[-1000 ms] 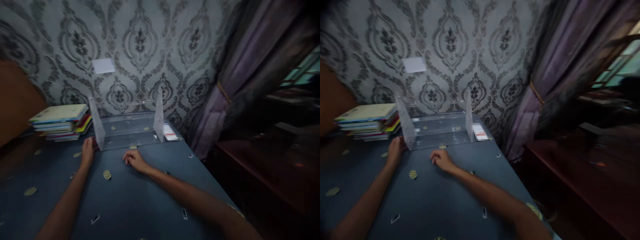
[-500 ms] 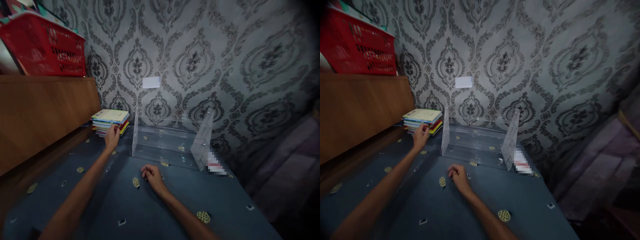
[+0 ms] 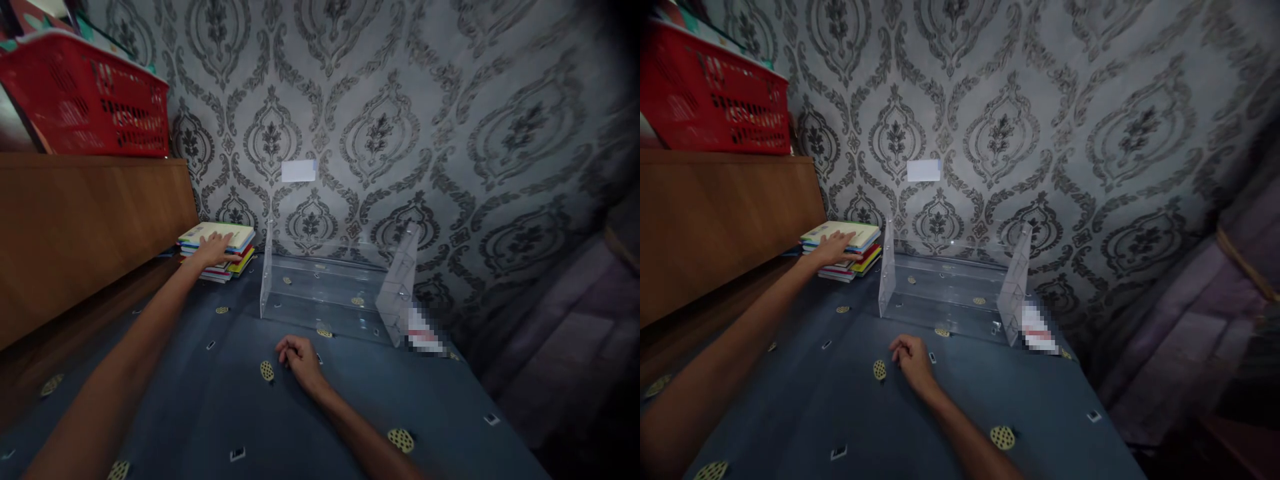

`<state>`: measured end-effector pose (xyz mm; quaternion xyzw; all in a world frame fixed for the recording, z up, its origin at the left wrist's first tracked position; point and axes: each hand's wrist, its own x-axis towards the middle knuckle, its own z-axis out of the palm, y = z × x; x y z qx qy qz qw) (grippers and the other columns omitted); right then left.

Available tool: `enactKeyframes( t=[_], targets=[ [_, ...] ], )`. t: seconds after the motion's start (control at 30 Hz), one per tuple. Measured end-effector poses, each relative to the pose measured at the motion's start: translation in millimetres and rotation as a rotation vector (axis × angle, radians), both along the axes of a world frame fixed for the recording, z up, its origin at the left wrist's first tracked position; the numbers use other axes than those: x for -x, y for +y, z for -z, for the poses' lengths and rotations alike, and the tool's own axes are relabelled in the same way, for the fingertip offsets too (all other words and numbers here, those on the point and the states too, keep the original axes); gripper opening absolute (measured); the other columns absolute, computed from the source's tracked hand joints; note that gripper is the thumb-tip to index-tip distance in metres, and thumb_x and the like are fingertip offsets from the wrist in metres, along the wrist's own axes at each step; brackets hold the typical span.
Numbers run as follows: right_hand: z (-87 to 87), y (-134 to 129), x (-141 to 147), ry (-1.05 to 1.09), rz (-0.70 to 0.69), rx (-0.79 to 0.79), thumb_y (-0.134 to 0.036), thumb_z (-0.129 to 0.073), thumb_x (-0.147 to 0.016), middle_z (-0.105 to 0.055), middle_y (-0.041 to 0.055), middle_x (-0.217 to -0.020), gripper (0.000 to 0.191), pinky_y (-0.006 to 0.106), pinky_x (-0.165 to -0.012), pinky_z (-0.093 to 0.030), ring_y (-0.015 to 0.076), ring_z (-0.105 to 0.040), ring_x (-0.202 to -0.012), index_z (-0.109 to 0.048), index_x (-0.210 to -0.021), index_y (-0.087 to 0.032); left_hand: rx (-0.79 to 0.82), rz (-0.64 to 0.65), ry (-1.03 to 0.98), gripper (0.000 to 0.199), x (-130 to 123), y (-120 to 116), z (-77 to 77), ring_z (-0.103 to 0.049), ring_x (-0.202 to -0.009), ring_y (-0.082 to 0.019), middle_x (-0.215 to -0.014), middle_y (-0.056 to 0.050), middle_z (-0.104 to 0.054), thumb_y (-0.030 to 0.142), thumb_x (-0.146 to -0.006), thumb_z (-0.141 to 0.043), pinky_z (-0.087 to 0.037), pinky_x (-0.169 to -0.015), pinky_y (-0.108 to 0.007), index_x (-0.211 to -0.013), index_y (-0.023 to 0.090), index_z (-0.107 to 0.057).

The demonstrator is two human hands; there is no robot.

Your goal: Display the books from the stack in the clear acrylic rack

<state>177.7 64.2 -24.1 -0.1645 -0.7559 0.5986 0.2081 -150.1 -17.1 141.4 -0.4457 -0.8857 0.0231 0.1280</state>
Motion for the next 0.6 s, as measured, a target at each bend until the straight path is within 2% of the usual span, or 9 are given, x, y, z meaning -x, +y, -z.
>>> enactKeyframes(
  t=[0.17, 0.33, 0.47, 0.6],
  targets=[
    [0.0, 1, 1, -0.006, 0.0, -0.003, -0.018, -0.043, -0.064, -0.056, -0.0033, -0.055, 0.022, 0.023, -0.054, -0.037, 0.0126, -0.049, -0.05, -0.065, -0.069, -0.019, 0.031, 0.042, 0.029, 0.075, 3, -7, -7.4, -0.038, -0.143, -0.038, -0.147, -0.022, -0.053, 0.071, -0.092, -0.042, -0.032, -0.11, -0.059, -0.149, 0.021, -0.043],
    [-0.9, 0, 0, -0.001, 0.0, -0.024, -0.017, -0.043, -0.064, -0.058, -0.0031, -0.056, 0.024, 0.023, -0.055, -0.037, 0.0125, -0.05, -0.051, -0.066, -0.07, -0.019, 0.075, 0.071, 0.036, 0.063, 8, -6, -19.1, -0.057, -0.125, -0.03, -0.135, -0.017, -0.064, 0.061, -0.099, -0.033, -0.042, -0.102, -0.039, -0.144, 0.02, -0.05],
    [-0.6, 0, 0, -0.004, 0.001, -0.02, -0.014, -0.043, -0.065, -0.057, -0.0035, -0.055, 0.024, 0.022, -0.055, -0.037, 0.0122, -0.05, -0.051, -0.066, -0.069, -0.019, 0.151, 0.112, 0.043, 0.051, 16, 2, -34.7, -0.063, -0.117, -0.028, -0.128, -0.015, -0.069, 0.051, -0.097, -0.046, -0.043, -0.098, -0.035, -0.135, 0.02, -0.06],
    [-0.8, 1, 0, -0.011, -0.002, -0.016, -0.012, -0.043, -0.066, -0.057, -0.0035, -0.056, 0.024, 0.022, -0.056, -0.038, 0.0122, -0.05, -0.052, -0.066, -0.07, -0.018, 0.212, 0.167, 0.044, 0.04, 23, 20, -44.2, -0.066, -0.11, -0.026, -0.123, -0.011, -0.072, 0.037, -0.09, -0.058, -0.045, -0.095, -0.034, -0.127, 0.026, -0.066]
  ],
)
